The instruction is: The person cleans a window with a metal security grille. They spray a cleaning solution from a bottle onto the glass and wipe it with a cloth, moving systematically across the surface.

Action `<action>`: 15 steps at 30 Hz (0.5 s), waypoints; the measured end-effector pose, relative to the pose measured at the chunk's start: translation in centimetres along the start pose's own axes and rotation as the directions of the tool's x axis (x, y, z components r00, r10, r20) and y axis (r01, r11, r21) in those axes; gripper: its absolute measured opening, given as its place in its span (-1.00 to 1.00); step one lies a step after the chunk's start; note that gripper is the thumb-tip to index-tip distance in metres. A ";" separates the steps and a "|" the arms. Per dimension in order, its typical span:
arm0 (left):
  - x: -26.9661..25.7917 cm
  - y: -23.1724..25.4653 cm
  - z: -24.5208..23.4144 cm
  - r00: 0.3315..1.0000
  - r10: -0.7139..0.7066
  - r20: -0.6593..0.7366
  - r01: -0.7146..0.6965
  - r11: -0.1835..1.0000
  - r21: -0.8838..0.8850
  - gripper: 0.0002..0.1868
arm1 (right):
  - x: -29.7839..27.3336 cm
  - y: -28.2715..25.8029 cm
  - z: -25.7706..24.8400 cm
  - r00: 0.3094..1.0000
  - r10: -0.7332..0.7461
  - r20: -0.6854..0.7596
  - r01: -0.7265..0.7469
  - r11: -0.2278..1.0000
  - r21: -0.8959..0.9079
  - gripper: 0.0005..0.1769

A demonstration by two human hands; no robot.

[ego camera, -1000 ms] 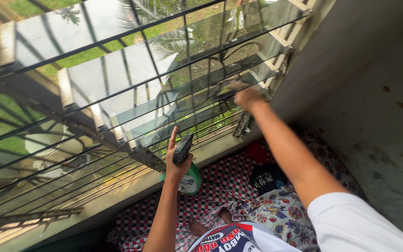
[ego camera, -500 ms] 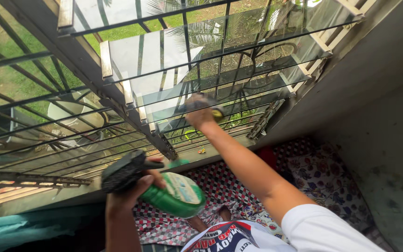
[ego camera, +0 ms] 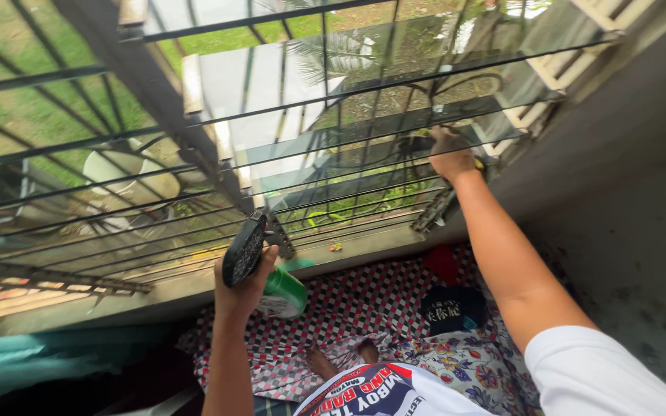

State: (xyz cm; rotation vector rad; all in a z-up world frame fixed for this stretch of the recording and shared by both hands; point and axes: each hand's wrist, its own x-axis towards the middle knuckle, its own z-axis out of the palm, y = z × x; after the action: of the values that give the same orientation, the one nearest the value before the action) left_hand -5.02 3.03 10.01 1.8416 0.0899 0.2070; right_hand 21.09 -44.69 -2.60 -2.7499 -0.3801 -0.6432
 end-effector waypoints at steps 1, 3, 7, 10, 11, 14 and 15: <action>-0.4 -0.5 -0.2 0.999 -0.006 -0.035 0.005 0.999 -0.034 -0.67 | -0.2 0.0 1.7 0.991 0.132 0.009 -0.132 0.991 -0.022 -0.59; -1.1 -1.2 -0.5 0.994 -0.019 -0.104 0.008 0.995 -0.102 -0.57 | -0.4 -2.4 5.1 0.989 0.144 -0.016 -0.145 0.980 -0.140 -0.56; -1.3 -1.9 -1.0 0.982 0.022 -0.190 -0.032 0.998 -0.052 -0.72 | -0.3 -15.2 9.6 0.998 -0.059 0.001 0.059 0.992 -0.107 -0.46; -1.4 -2.0 -0.9 0.982 0.010 -0.186 -0.016 0.999 -0.029 -0.72 | 1.8 -26.5 9.8 0.978 -0.114 -0.174 0.109 0.993 -0.039 -0.63; -1.2 -2.0 -0.7 0.982 -0.006 -0.188 0.006 1.000 0.002 -0.75 | 2.2 -28.7 8.9 0.991 -0.130 -0.011 0.129 0.991 -0.043 -0.70; -0.9 -1.9 0.5 0.985 -0.005 -0.175 0.011 0.999 0.031 -0.77 | 2.1 -32.4 5.7 0.875 -0.145 0.461 0.182 0.983 -0.038 -0.77; -0.6 -1.8 1.0 0.986 0.006 -0.164 -0.001 1.000 0.029 -0.77 | 2.0 -31.9 4.5 0.865 -0.217 0.453 0.198 0.976 0.090 -0.80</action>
State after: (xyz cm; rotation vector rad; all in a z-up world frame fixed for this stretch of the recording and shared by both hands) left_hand -5.34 2.51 7.99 1.8511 0.2057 0.3614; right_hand 14.44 -13.34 1.43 -2.8227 -0.7928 -0.0073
